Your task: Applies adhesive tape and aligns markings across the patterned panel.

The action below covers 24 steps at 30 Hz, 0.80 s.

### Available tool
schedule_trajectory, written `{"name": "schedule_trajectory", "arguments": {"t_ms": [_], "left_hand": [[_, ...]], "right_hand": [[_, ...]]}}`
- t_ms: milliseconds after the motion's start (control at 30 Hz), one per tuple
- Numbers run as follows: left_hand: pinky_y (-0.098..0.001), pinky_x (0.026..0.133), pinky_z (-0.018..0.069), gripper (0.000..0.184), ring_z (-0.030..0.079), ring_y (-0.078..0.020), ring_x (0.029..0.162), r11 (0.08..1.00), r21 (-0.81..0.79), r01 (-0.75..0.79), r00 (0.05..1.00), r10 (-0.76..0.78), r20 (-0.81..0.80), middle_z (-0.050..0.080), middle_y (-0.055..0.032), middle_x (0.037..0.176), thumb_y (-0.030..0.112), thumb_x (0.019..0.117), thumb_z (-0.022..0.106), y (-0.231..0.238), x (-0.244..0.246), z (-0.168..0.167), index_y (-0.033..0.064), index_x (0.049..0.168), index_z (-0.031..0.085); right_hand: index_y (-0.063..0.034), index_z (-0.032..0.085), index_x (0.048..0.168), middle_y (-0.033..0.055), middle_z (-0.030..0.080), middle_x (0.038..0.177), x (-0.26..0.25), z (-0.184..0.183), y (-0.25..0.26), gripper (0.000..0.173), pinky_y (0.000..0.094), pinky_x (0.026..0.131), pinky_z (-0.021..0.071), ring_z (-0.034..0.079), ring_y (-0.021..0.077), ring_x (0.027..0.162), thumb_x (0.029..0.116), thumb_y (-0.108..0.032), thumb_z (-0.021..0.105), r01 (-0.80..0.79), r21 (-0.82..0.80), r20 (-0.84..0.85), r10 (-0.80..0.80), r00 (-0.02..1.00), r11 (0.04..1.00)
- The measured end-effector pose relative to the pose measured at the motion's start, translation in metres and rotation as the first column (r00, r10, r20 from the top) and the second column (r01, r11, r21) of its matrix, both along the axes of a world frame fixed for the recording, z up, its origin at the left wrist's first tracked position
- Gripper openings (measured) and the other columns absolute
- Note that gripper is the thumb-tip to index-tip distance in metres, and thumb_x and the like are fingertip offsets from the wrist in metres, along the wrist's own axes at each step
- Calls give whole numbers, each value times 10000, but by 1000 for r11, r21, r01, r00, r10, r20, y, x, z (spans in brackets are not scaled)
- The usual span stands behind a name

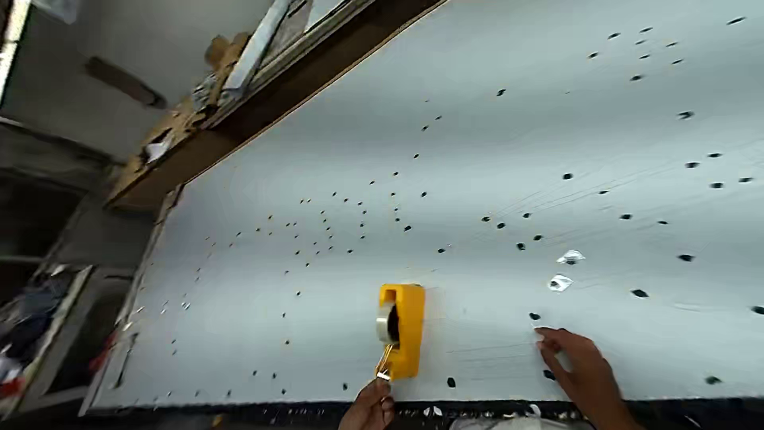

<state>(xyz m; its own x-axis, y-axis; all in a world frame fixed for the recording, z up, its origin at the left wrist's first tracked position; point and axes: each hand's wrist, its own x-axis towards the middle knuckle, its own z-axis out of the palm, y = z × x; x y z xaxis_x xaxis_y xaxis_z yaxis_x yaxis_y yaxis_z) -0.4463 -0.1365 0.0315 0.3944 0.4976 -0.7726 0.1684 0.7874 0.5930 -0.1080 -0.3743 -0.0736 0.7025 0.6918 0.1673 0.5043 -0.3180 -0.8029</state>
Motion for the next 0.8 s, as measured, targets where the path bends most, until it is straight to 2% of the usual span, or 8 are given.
{"name": "schedule_trajectory", "arguments": {"t_ms": [33,67,167,300,500,567,667,800], "left_hand": [[-242,608,551,58,631,-60,634,1000,10,-7,1000,7,6,688,57,768,202,926,679,1,-2,-3,235,886,706],[-258,606,559,38,635,-72,633,999,17,-40,999,40,-5,681,51,765,199,922,676,0,-1,-4,222,894,688],[-288,613,565,175,626,-96,628,982,28,-185,981,187,-47,642,43,733,119,1003,486,-12,10,1,170,919,631],[-288,602,562,273,612,-104,597,950,-31,-311,949,308,-67,630,28,713,108,1058,389,-17,17,0,163,900,605],[-239,541,552,269,610,-87,556,950,-72,-303,944,289,-156,639,7,712,95,1067,411,-11,23,13,126,880,601],[-243,548,557,233,611,-86,565,965,-24,-262,948,253,-196,641,5,728,97,1059,441,-11,22,17,117,897,608],[-244,593,566,194,631,-87,617,967,159,-198,925,238,-296,656,-5,749,101,1064,489,-16,22,27,71,949,642],[-216,641,563,175,655,-79,664,897,425,-118,921,259,-290,688,-25,749,38,1023,537,-28,25,36,11,930,683]], "right_hand": [[-44,739,1141,90,732,881,2,-1,0,352,528,836,544,700,278,838,991,-298,546,-23,8,-8,23,1000,1000],[-40,736,1137,94,730,874,4,0,0,357,523,827,540,695,278,825,990,-300,541,-37,17,0,37,999,999],[-19,734,1128,106,725,868,8,2,-2,366,516,810,533,685,281,814,983,-296,543,-65,21,8,65,998,998],[-19,740,1113,107,718,853,8,3,0,386,513,806,525,681,278,806,983,-318,533,-67,5,25,67,997,998],[-16,744,1101,91,705,825,11,3,2,412,493,774,518,665,258,773,980,-334,512,-59,-7,44,59,997,998],[-19,744,1101,95,707,827,9,2,2,412,499,783,520,669,264,780,978,-339,515,-52,3,45,52,998,999],[-26,742,1101,82,700,819,9,1,1,399,495,787,512,661,260,785,979,-332,517,-46,14,34,45,998,999],[-36,744,1108,78,699,817,9,-2,1,395,496,780,520,665,261,783,979,-327,511,-37,16,41,37,999,999]]}}
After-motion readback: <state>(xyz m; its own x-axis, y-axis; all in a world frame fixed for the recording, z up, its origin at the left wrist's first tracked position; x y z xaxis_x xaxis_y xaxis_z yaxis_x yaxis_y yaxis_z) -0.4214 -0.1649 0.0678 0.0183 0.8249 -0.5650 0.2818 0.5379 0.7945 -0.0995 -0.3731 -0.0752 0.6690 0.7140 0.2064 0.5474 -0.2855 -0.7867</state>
